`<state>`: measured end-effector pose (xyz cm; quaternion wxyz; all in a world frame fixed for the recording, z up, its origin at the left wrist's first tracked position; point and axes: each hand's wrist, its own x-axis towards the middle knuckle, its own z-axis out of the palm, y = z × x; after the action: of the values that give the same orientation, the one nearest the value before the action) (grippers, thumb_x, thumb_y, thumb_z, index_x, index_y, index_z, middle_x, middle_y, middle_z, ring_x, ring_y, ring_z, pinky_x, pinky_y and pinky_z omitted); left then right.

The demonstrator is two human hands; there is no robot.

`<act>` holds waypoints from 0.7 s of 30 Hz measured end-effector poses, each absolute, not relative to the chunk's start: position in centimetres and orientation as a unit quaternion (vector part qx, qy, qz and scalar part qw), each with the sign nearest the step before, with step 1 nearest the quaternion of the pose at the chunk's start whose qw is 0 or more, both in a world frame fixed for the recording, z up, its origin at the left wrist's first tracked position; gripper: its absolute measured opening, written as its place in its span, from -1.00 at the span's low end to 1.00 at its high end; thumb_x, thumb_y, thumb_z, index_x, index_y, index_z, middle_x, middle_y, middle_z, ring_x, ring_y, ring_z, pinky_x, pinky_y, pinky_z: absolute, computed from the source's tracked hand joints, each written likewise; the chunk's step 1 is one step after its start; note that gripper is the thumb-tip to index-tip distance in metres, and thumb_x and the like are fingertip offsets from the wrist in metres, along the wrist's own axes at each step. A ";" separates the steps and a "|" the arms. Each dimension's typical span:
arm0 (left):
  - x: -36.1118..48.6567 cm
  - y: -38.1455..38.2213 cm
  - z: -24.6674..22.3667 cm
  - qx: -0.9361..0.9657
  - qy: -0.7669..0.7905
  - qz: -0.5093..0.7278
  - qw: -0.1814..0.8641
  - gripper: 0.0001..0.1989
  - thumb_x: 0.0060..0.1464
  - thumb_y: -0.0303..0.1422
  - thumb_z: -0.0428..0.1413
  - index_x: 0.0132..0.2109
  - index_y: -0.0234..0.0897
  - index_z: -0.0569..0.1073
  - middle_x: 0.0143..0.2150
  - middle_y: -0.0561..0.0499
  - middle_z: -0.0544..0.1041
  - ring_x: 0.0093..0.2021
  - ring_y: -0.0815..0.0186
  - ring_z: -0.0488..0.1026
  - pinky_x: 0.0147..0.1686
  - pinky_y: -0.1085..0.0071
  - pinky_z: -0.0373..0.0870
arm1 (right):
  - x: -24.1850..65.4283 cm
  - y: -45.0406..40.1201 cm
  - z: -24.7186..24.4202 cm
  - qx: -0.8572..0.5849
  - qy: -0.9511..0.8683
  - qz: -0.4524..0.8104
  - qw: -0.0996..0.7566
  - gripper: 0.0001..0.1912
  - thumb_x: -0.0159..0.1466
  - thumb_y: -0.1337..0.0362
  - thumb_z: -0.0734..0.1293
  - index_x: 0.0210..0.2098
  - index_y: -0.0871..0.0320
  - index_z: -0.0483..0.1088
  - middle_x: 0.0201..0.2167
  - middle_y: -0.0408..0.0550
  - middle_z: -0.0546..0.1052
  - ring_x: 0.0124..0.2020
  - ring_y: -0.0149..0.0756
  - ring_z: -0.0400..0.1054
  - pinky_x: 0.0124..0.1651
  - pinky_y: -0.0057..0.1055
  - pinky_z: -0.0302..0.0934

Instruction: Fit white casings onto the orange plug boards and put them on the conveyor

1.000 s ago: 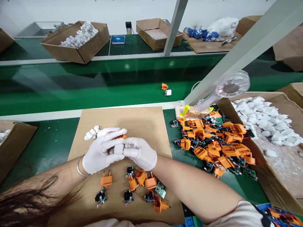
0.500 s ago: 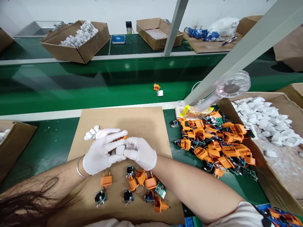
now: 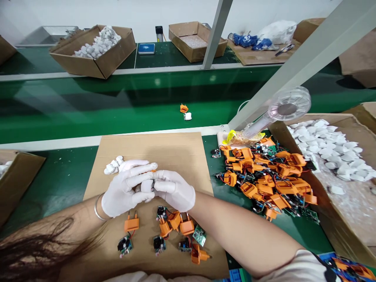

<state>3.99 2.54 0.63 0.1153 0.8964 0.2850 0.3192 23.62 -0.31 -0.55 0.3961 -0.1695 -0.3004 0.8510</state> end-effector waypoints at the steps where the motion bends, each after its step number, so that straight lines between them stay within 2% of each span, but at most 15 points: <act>1: 3.9 2.6 0.7 0.897 0.281 0.317 0.125 -0.58 0.33 -0.12 0.20 0.26 -0.07 0.50 0.21 -0.02 0.65 0.19 0.07 0.55 0.16 0.06 0.59 | 23.6 -0.3 -0.5 -0.171 -0.295 0.855 0.391 -0.78 0.24 0.12 0.50 -0.39 0.15 0.59 -0.45 -0.13 0.51 -0.36 -0.33 0.42 -0.16 -0.34 0.39; 4: 3.8 2.6 0.5 0.894 0.274 0.315 0.161 -0.52 0.35 -0.13 0.18 0.33 -0.10 0.43 0.31 -0.10 0.57 0.26 0.04 0.51 0.20 0.00 0.56 | 23.6 -0.1 -0.8 -0.203 -0.275 0.849 0.403 -0.82 0.21 0.16 0.56 -0.35 0.15 0.62 -0.42 -0.12 0.58 -0.33 -0.35 0.48 -0.15 -0.38 0.41; 7: 3.8 2.5 0.2 0.879 0.283 0.335 0.187 -0.43 0.32 -0.20 0.20 0.41 -0.07 0.32 0.38 -0.13 0.50 0.33 0.03 0.46 0.24 -0.07 0.52 | 23.6 -0.1 -1.0 -0.244 -0.247 0.835 0.427 -0.75 0.13 0.14 0.63 -0.28 0.12 0.63 -0.35 -0.12 0.65 -0.28 -0.36 0.54 -0.12 -0.40 0.44; 11: 3.6 2.4 0.1 0.867 0.287 0.364 0.185 -0.26 0.25 -0.11 0.27 0.48 0.04 0.21 0.38 -0.13 0.50 0.34 0.00 0.46 0.23 -0.11 0.52 | 23.6 -0.2 -1.1 -0.270 -0.251 0.827 0.425 -0.65 0.08 0.10 0.67 -0.25 0.12 0.60 -0.38 -0.15 0.66 -0.37 -0.39 0.51 -0.21 -0.41 0.41; 13: 3.5 2.5 0.2 0.872 0.286 0.361 0.169 -0.28 0.26 -0.11 0.28 0.47 0.06 0.24 0.33 -0.10 0.56 0.31 0.02 0.49 0.22 -0.05 0.54 | 23.6 -0.3 -1.2 -0.285 -0.273 0.815 0.423 -0.63 0.07 0.10 0.67 -0.24 0.12 0.59 -0.43 -0.18 0.64 -0.41 -0.42 0.47 -0.25 -0.43 0.36; 17: 3.6 2.6 0.6 0.893 0.285 0.320 0.138 -0.46 0.30 -0.11 0.25 0.37 0.06 0.41 0.20 0.00 0.66 0.27 0.07 0.53 0.19 0.03 0.57 | 23.8 -0.3 -1.5 -0.310 -0.306 0.794 0.424 -0.63 0.06 0.08 0.67 -0.29 0.13 0.56 -0.45 -0.19 0.64 -0.43 -0.42 0.45 -0.21 -0.38 0.35; 21: 3.8 2.6 0.7 0.894 0.289 0.319 0.129 -0.50 0.29 -0.05 0.25 0.31 0.04 0.47 0.15 0.02 0.69 0.24 0.08 0.55 0.17 0.05 0.58 | 24.0 -0.4 -1.5 -0.307 -0.344 0.774 0.434 -0.66 0.11 0.04 0.64 -0.32 0.12 0.58 -0.46 -0.20 0.61 -0.41 -0.39 0.42 -0.17 -0.34 0.34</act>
<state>3.77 2.57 0.68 0.1285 0.8935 0.2889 0.3188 23.95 -0.36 -1.53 0.4342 -0.3068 -0.3444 0.7737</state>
